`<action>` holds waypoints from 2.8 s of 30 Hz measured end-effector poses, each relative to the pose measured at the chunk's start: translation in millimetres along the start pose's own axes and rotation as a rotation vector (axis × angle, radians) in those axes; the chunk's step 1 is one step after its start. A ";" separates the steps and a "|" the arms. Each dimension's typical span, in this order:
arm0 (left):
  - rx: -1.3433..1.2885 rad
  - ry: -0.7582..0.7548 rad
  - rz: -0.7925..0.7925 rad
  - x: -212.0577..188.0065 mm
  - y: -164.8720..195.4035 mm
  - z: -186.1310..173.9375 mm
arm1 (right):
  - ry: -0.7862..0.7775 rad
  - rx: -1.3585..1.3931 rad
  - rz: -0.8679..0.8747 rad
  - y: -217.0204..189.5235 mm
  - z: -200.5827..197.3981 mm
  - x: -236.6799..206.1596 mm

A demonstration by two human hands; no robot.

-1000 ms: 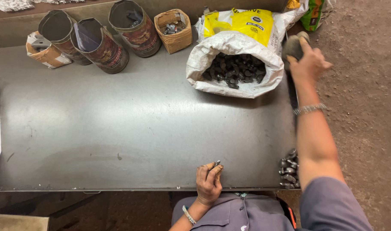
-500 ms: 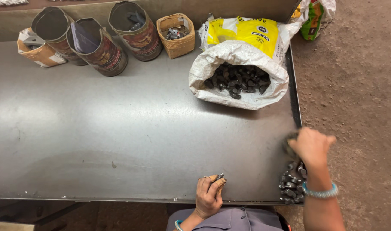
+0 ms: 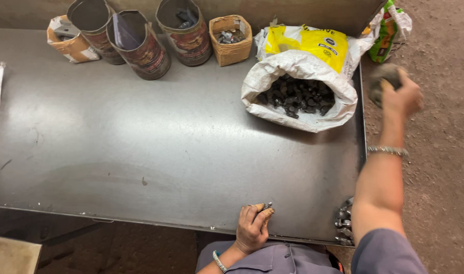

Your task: The person sorts small dark metal castings on a metal table, picking up handfuls, turning and checking each piece by hand, and placing accepted pieces into a white sack at the edge of the table. Near the end the person uses a small stone-like block to wipe dark residue off the table surface.

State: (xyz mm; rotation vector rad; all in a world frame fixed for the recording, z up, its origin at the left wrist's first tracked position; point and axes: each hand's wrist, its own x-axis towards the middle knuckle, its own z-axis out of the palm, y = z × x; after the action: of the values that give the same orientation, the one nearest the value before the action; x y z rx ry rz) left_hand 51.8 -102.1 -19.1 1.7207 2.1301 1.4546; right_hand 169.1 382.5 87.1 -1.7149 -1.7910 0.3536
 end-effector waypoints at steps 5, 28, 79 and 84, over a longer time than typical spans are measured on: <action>-0.045 0.003 0.032 5.3 4.8 -0.8 | 0.023 -0.073 0.130 66.8 -7.2 -47.7; -0.066 0.040 0.046 -2.9 -1.3 11.1 | -1.043 1.634 0.642 -331.1 97.7 -71.9; -1.582 -0.431 -0.923 64.3 -23.5 31.1 | -0.288 0.561 -0.374 3.0 -67.8 -345.6; -1.449 -0.414 -0.780 68.4 -22.9 14.4 | -0.336 0.593 -0.319 9.9 -70.1 -348.1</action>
State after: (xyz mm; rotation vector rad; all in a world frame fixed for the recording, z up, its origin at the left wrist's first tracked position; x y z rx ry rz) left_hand 16.4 -38.4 -8.8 0.4596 0.7731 1.4541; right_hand 204.5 31.3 47.7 -0.9826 -1.8953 0.9642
